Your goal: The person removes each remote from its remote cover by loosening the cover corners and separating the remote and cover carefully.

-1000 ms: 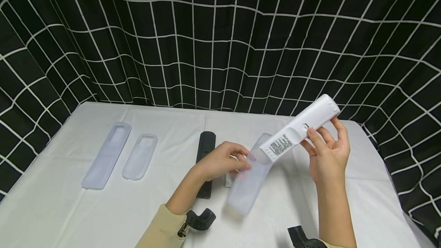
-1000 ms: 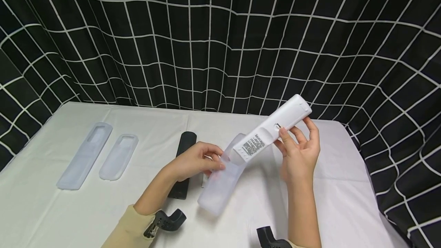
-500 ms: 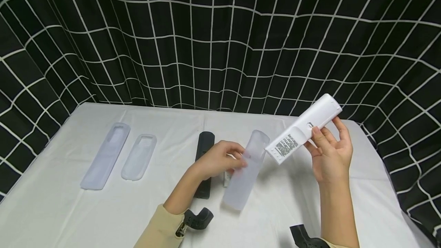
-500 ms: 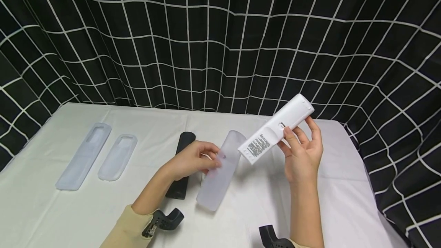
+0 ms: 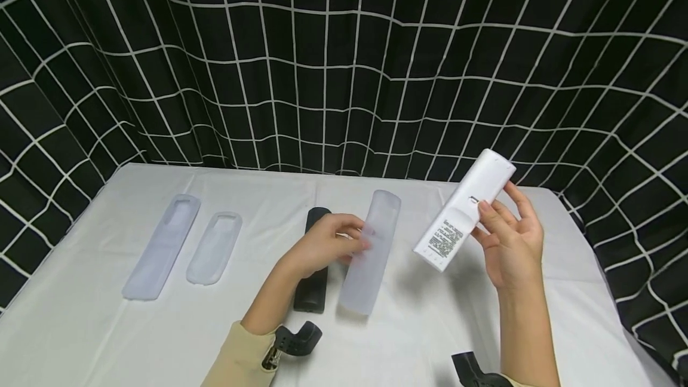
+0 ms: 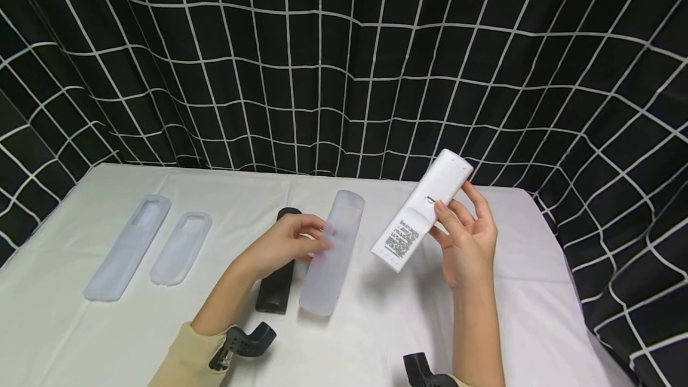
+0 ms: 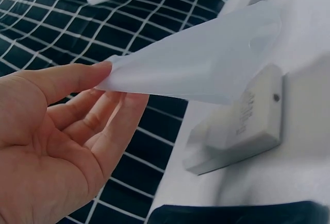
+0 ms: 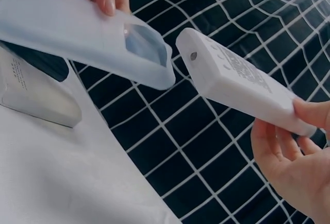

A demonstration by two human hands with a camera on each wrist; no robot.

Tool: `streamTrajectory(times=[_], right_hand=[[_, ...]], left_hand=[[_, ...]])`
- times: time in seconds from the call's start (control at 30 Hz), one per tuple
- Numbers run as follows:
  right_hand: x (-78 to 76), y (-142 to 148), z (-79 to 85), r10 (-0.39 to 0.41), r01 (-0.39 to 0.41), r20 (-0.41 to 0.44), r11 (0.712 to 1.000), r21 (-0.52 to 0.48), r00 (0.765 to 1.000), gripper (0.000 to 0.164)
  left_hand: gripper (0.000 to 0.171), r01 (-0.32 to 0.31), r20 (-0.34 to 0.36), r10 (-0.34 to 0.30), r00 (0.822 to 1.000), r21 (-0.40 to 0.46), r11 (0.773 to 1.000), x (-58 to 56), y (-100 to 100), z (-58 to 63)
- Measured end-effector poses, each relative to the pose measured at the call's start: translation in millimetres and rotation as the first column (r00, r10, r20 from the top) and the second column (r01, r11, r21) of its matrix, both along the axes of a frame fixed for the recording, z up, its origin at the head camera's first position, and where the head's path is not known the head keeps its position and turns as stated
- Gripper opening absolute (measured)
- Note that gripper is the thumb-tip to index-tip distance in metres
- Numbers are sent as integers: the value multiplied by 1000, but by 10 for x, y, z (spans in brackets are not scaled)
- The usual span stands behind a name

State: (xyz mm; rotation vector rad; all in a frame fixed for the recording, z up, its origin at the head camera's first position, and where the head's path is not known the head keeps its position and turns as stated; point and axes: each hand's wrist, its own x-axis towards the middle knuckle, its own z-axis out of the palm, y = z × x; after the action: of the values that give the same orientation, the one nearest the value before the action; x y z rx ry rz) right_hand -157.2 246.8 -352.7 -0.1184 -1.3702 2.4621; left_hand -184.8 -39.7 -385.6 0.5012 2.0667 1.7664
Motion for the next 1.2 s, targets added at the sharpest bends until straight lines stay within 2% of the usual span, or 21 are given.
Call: streamTrajectory(times=[0.23, 0.43, 0.77, 1.2], right_hand=[[15, 12, -5, 51, -53, 29, 995, 89, 998, 56], [13, 4, -23, 83, -91, 56, 984, 152, 995, 53], [1, -12, -67, 132, -151, 87, 947, 283, 987, 52], [-12, -18, -103, 187, -215, 114, 917, 336, 976, 59]], left_hand=[[34, -30, 1, 30, 1000, 24, 999, -27, -104, 42], [35, -52, -4, 52, 999, 2, 999, -37, -207, 67], [32, -79, -5, 79, 997, -1, 997, -51, -366, 86], [34, -108, 5, 108, 994, 18, 994, -41, -595, 85]])
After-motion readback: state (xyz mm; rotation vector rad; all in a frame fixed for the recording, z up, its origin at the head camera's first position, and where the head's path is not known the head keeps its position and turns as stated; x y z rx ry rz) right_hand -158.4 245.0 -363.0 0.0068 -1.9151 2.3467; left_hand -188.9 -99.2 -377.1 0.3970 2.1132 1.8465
